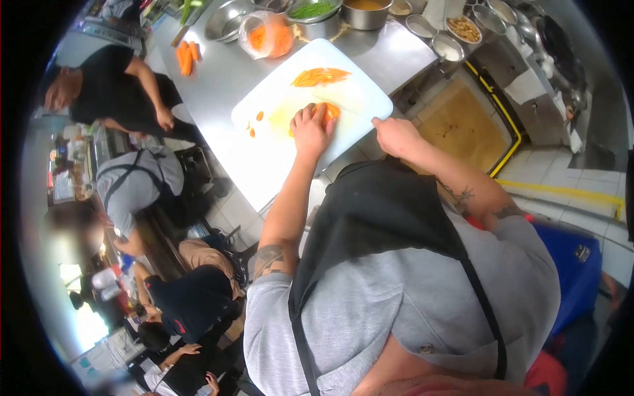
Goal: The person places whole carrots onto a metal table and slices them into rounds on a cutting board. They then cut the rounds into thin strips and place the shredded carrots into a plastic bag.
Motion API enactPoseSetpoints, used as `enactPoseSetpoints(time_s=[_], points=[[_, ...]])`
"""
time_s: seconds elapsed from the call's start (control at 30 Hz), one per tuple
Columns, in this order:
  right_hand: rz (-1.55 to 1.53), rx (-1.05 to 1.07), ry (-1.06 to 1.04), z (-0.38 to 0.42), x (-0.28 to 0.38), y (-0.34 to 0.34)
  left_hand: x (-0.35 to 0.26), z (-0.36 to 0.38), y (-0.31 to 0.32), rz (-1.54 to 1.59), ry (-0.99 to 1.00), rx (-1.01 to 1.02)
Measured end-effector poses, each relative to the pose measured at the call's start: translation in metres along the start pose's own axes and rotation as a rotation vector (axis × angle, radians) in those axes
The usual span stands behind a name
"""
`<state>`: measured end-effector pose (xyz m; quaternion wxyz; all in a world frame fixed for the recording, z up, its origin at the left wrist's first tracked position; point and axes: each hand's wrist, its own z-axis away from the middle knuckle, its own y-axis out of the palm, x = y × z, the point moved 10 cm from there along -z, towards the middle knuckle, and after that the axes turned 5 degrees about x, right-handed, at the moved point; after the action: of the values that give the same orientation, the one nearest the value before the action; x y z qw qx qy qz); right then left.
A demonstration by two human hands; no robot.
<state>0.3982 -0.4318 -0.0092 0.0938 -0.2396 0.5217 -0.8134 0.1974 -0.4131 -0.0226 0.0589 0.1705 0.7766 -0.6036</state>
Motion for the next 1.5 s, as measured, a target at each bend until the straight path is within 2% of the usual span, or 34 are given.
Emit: enactPoseSetpoints(time_s=[0.07, 0.27, 0.43, 0.67, 0.87, 1.0, 1.23, 1.37, 1.47, 1.5], points=[[0.038, 0.024, -0.008, -0.005, 0.004, -0.001, -0.01, 0.001, -0.019, -0.022, 0.063, -0.151], [0.068, 0.141, 0.0, -0.022, 0.018, 0.002, -0.005, -0.01, 0.008, 0.01, 0.034, 0.053], [0.112, 0.193, -0.002, -0.019, 0.037, -0.01, -0.009, -0.01, 0.004, 0.005, 0.035, 0.023], [0.049, 0.159, 0.005, -0.036, 0.012, 0.012, -0.009, -0.012, 0.003, 0.004, 0.033, 0.009], [0.049, 0.249, 0.018, -0.021, 0.036, -0.014, -0.003, -0.009, 0.007, 0.0, -0.002, 0.045], [0.104, 0.275, -0.001, -0.029, 0.029, 0.008, -0.002, -0.006, 0.004, 0.021, -0.013, -0.016], [0.232, 0.336, -0.002, -0.033, 0.053, -0.018, -0.001, -0.001, -0.002, 0.04, -0.04, -0.064], [0.203, 0.308, 0.059, -0.044, 0.032, 0.018, 0.0, 0.004, -0.005, 0.063, -0.018, -0.169], [0.203, 0.261, 0.017, -0.066, 0.039, 0.012, 0.001, 0.003, -0.003, 0.044, -0.04, -0.133], [0.21, 0.307, 0.032, -0.059, 0.044, 0.008, 0.0, 0.004, -0.001, 0.053, -0.051, -0.125]])
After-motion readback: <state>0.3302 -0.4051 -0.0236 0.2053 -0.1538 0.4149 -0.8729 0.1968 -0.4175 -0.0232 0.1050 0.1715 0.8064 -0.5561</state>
